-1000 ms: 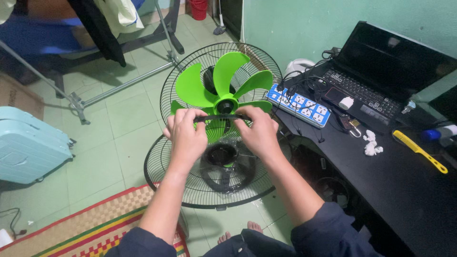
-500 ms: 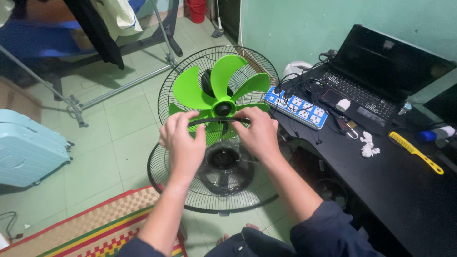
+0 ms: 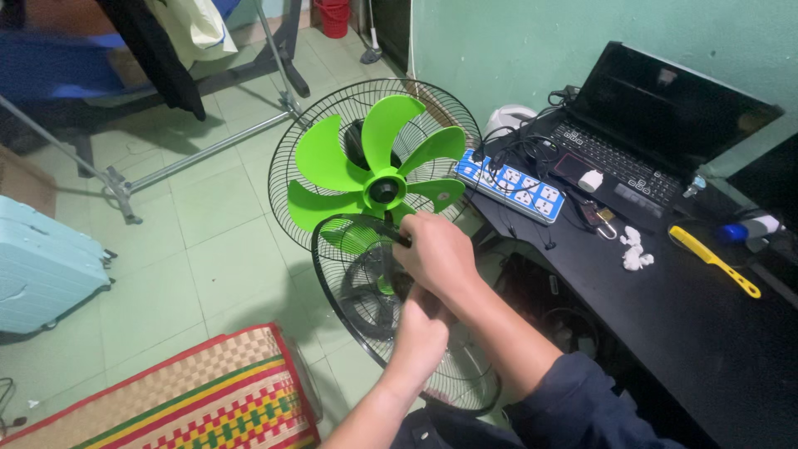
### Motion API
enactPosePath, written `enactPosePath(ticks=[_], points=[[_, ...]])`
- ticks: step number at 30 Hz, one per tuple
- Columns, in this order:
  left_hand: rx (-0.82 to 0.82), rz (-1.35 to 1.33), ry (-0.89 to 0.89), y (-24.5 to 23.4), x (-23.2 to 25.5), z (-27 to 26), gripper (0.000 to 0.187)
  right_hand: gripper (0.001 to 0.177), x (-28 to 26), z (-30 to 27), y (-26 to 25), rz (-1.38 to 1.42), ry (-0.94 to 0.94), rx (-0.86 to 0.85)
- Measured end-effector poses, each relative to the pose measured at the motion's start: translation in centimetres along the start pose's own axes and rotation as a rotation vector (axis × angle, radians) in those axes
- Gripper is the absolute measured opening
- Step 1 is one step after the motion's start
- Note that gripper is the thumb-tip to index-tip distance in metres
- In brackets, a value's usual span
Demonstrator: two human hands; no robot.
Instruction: The person assembles a standing fan by attaching the front protective cage to the fan head. They repeatedly align and press the cage onto the mounting points, adjusting its position to secure it.
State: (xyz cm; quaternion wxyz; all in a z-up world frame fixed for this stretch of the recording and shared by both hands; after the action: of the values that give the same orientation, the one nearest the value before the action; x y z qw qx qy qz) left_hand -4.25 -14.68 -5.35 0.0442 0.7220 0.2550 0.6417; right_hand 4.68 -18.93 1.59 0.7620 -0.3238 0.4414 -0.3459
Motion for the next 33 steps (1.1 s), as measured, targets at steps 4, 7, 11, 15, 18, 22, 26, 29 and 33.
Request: enactPosePath(ticks=[4,7,11,15,18,22,26,29,33], points=[[0.089,0.026,-0.104,0.4,-0.1,-0.2,0.04,0.022,0.4,-0.4,0.4,-0.016,0.043,-0.057],[0.2,0.193,-0.121,-0.1,0.4,-0.3,0.036,0.025,0.0,-0.7,1.2,-0.016,0.069,-0.069],[0.283,0.424,-0.094,-1.5,0.4,-0.3,0.034,0.026,-0.2,-0.9,1.9,-0.012,0.081,-0.109],[0.346,0.34,-0.021,-4.1,-1.4,0.8,0.017,0.03,0.2,-0.6,2.5,0.09,0.089,-0.141],[0.376,0.2,-0.044,-7.3,-2.7,1.9,0.012,0.032,0.9,0.1,3.3,0.16,0.072,-0.142],[0.515,0.046,-0.233,-12.1,-2.4,3.3,0.017,0.033,2.4,1.0,4.9,0.222,0.104,-0.222],[0.62,0.071,-0.303,-17.2,0.2,4.1,0.022,0.034,3.1,1.4,6.5,0.291,0.08,-0.262],[0.696,0.192,-0.249,-20.2,2.1,4.3,0.027,0.034,3.6,1.2,7.4,0.282,0.121,-0.305],[0.723,0.317,-0.135,-23.7,5.5,5.1,0.03,0.036,3.8,1.1,8.3,0.291,0.123,-0.344]])
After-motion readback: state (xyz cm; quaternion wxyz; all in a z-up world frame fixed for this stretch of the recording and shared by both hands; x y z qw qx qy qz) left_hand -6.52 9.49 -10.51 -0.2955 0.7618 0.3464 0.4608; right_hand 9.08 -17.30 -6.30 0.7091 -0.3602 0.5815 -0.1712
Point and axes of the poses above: each hand's wrist, its own z-axis towards the middle knuckle, its own y-axis out of the palm, x = y × z, the point moved 2 cm from there along z, towards the middle knuckle, and after that the axes turned 14 degrees about x, right-handed, at the moved point
